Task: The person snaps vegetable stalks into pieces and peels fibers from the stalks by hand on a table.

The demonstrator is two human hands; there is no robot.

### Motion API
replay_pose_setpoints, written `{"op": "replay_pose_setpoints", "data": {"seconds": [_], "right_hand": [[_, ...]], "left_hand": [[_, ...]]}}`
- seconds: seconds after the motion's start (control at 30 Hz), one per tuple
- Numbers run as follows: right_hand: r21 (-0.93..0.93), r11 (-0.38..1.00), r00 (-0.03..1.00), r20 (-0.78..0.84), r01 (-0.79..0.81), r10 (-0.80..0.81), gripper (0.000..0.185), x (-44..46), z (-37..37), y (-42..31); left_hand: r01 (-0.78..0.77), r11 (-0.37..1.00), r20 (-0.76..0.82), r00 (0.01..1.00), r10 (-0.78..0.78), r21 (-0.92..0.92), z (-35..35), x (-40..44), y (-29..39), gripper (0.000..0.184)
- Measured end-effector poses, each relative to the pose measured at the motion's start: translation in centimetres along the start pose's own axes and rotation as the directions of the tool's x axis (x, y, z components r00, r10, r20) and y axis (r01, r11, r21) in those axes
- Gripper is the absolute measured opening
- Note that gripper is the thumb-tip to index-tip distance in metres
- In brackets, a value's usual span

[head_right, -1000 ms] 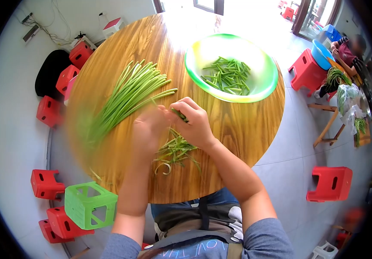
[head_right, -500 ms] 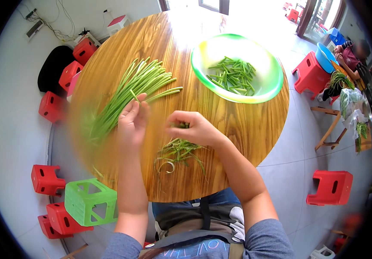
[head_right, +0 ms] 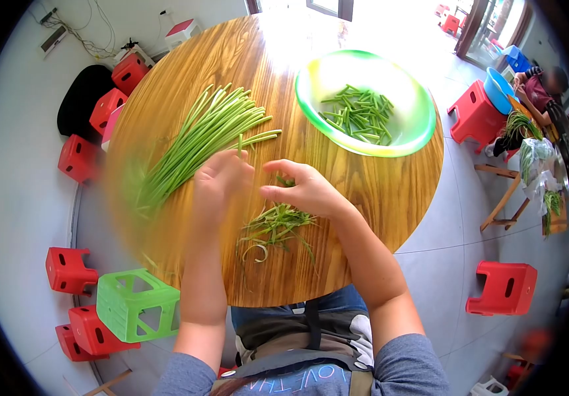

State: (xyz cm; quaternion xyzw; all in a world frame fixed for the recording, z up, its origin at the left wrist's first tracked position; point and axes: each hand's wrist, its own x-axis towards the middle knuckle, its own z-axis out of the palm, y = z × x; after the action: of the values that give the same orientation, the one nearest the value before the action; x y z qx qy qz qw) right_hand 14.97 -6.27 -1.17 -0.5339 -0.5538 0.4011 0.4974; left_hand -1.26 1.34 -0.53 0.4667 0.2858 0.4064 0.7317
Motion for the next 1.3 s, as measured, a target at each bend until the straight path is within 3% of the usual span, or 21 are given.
{"op": "replay_pose_setpoints", "data": {"seconds": [0.13,0.27,0.37,0.47,0.57,0.67,0.77,0.87,0.9,0.93,0.97,1.07,1.17,1.3], "right_hand": [[-0.103,0.955,0.959,-0.090,-0.279,0.270,0.022,0.3,-0.9,-0.5],[0.228,0.951,0.958,-0.146,-0.210,0.247,0.022,0.2,-0.8,-0.9],[0.347,0.919,0.969,-0.095,-0.184,0.230,0.020,0.3,-0.5,-0.6],[0.540,0.814,0.943,-0.107,-0.212,0.316,0.019,0.3,-0.6,-0.4],[0.683,0.709,0.937,-0.107,-0.174,0.334,0.017,0.5,-0.9,0.1],[0.701,0.700,0.941,-0.129,-0.137,0.313,0.015,0.6,-1.1,0.2],[0.755,0.637,0.954,-0.048,-0.159,0.295,0.016,0.5,-1.2,0.2],[0.668,0.731,0.966,-0.071,-0.139,0.248,0.013,0.5,-1.1,0.4],[0.337,0.931,0.966,-0.252,0.137,-0.051,0.011,0.6,-0.7,0.7],[-0.072,0.921,0.873,-0.298,0.382,-0.385,0.010,0.9,0.1,1.0],[-0.463,0.699,0.707,-0.193,0.546,-0.680,0.010,1.2,0.8,1.1],[-0.470,0.732,0.767,-0.162,0.493,-0.621,0.020,0.1,2.1,0.9],[-0.570,0.652,0.696,-0.183,0.500,-0.695,0.024,0.4,1.8,1.2],[-0.575,0.672,0.663,-0.274,0.467,-0.696,0.019,0.5,1.3,0.9]], "left_hand": [[0.022,0.998,0.004,1.000,-0.022,0.066,0.3,-0.2,0.5,0.018],[0.044,0.962,0.095,0.993,-0.072,0.268,0.8,-0.7,0.8,0.019],[0.076,0.950,0.250,0.956,-0.156,0.302,1.1,-0.7,0.2,0.019],[0.115,0.958,0.254,0.950,-0.183,0.261,1.2,-0.4,-0.7,0.021],[0.103,0.914,0.263,0.940,-0.219,0.392,1.0,-0.5,-0.5,0.021],[0.088,0.901,0.249,0.945,-0.210,0.426,1.0,-0.5,-0.7,0.021],[0.062,0.910,0.235,0.957,-0.171,0.411,1.3,-0.6,-0.4,0.019],[0.035,0.879,0.141,0.983,-0.116,0.476,1.8,-1.0,0.2,0.017],[0.045,0.867,0.091,0.990,-0.103,0.496,1.9,-1.0,0.1,0.017],[0.055,0.856,0.040,0.995,-0.088,0.513,2.1,-1.0,-0.1,0.017],[0.065,0.848,-0.013,0.998,-0.069,0.527,2.3,-1.0,-0.2,0.017],[-0.070,0.828,0.039,0.998,0.058,0.556,0.1,0.1,-3.1,0.018],[0.119,0.966,-0.101,0.990,-0.098,0.228,1.5,-0.2,-1.5,0.021],[0.057,0.988,0.059,0.996,-0.066,0.141,0.8,-0.5,0.0,0.022]]}}
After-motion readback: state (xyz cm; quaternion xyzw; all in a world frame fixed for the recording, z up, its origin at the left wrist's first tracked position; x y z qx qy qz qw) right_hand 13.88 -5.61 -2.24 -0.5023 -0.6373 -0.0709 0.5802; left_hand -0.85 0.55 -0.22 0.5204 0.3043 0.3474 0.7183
